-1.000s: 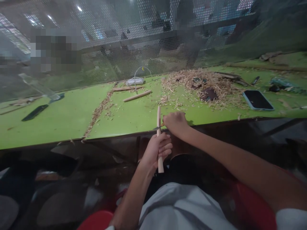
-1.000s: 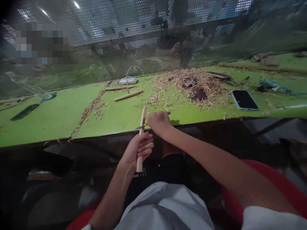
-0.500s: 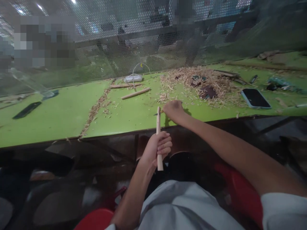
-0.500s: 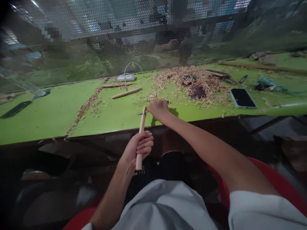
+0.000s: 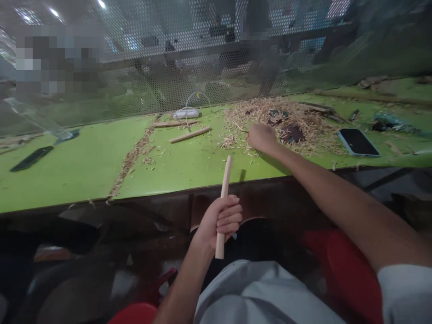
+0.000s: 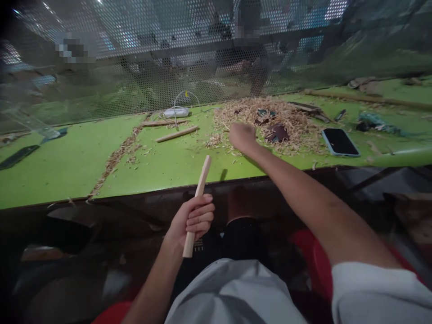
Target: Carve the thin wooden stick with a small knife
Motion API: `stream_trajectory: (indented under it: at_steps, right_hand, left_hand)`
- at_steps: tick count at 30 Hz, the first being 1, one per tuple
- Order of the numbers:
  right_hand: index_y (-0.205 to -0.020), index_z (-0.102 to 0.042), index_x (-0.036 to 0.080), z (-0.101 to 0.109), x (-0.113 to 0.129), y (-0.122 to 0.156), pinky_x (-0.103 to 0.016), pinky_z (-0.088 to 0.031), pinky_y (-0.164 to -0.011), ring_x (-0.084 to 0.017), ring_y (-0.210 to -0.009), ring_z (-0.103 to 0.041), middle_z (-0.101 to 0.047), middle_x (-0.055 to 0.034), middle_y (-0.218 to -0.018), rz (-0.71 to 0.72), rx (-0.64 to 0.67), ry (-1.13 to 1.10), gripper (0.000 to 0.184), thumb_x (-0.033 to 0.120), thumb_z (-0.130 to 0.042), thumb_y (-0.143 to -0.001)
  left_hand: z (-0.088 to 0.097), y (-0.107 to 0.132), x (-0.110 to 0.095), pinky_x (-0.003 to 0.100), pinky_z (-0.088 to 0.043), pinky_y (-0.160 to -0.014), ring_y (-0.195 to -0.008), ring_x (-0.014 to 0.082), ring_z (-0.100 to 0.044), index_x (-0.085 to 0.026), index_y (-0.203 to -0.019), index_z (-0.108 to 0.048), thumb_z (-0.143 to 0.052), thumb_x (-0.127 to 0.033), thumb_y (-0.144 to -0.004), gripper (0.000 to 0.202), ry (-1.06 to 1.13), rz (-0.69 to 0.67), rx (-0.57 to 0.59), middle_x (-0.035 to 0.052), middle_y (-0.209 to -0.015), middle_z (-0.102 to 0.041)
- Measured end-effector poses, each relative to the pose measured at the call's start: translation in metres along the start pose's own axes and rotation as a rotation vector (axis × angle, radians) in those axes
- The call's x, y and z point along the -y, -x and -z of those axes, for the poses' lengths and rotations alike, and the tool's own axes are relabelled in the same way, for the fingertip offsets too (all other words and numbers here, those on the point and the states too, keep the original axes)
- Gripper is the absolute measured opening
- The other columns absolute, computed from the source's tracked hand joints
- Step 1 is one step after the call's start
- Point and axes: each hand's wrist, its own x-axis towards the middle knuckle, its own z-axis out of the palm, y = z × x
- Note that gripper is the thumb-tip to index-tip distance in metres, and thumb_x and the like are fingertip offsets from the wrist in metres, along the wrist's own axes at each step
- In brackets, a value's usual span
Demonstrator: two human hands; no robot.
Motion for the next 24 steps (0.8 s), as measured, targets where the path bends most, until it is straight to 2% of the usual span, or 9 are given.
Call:
stream_trajectory:
  at_steps: [2,5,10,14,17,19,24]
  right_hand:
    - [-0.109,-0.075,-0.007,-0.003,0.003,0.01,-0.029,-0.045,-0.077,-0.028,-0.099,-0.071,-0.073,-0.0314,-0.103,0.006,-0.005,0.001,0.044,0.023,-0.044,-0.102]
    - [-0.101,-0.079,0.001,-0.007,0.004,0.022,-0.026,-0.043,-0.072,-0.022,-0.087,-0.07,-0.076,-0.026,-0.096,0.031,0.041,0.0,0.041,0.026,-0.047,-0.1]
    - [-0.104,-0.081,0.008,-0.001,0.003,0.039,-0.027,-0.044,-0.075,-0.021,-0.089,-0.069,-0.078,-0.0216,-0.103,0.088,0.057,0.04,0.041,0.025,-0.044,-0.102]
    - [-0.108,-0.083,0.018,-0.005,0.027,0.071,-0.029,-0.048,-0.078,-0.025,-0.094,-0.071,-0.079,-0.016,-0.104,0.153,0.099,0.082,0.038,0.03,-0.047,-0.102]
    - [-0.106,-0.083,0.021,-0.013,0.051,0.102,-0.03,-0.05,-0.074,-0.028,-0.092,-0.074,-0.08,-0.0157,-0.096,0.207,0.181,0.129,0.036,0.025,-0.048,-0.1]
    - [-0.104,-0.082,0.022,-0.017,0.062,0.116,-0.03,-0.05,-0.069,-0.028,-0.09,-0.075,-0.08,-0.0141,-0.093,0.236,0.207,0.124,0.033,0.023,-0.05,-0.099]
    - [-0.106,-0.079,0.018,-0.018,0.069,0.12,-0.033,-0.049,-0.07,-0.028,-0.089,-0.075,-0.079,-0.0141,-0.091,0.264,0.138,0.16,0.035,0.016,-0.044,-0.102]
  left_hand:
    - [0.004,-0.004,-0.005,0.007,-0.009,-0.029,-0.032,0.0003,-0.017,-0.022,-0.062,-0.026,-0.062,-0.009,-0.09,0.047,0.039,0.041,0.011,-0.0117,-0.046,-0.018]
    - [0.009,-0.008,-0.004,0.007,-0.01,-0.028,-0.031,0.0006,-0.02,-0.022,-0.062,-0.025,-0.061,-0.009,-0.091,0.048,0.069,0.069,0.038,-0.0111,-0.045,-0.02]
    - [0.013,-0.011,0.003,0.008,-0.01,-0.028,-0.032,0.0004,-0.018,-0.02,-0.063,-0.036,-0.067,-0.01,-0.089,0.042,0.051,0.088,0.119,-0.0108,-0.044,-0.024]
    - [0.012,-0.012,0.002,0.009,-0.011,-0.028,-0.033,0.0014,-0.015,-0.019,-0.065,-0.041,-0.07,-0.013,-0.088,0.037,0.018,0.056,0.147,-0.0114,-0.044,-0.025]
    - [0.008,-0.01,-0.002,0.009,-0.012,-0.028,-0.033,0.0021,-0.013,-0.019,-0.068,-0.045,-0.07,-0.014,-0.088,0.032,-0.01,0.039,0.145,-0.0121,-0.044,-0.024]
    - [0.005,-0.008,-0.004,0.009,-0.011,-0.027,-0.032,0.0017,-0.013,-0.019,-0.064,-0.042,-0.07,-0.014,-0.087,0.037,-0.023,0.036,0.135,-0.0117,-0.044,-0.023]
    - [0.0,-0.007,-0.007,0.009,-0.011,-0.028,-0.032,0.0004,-0.017,-0.02,-0.059,-0.032,-0.067,-0.013,-0.088,0.046,0.013,0.007,0.115,-0.0108,-0.044,-0.023]
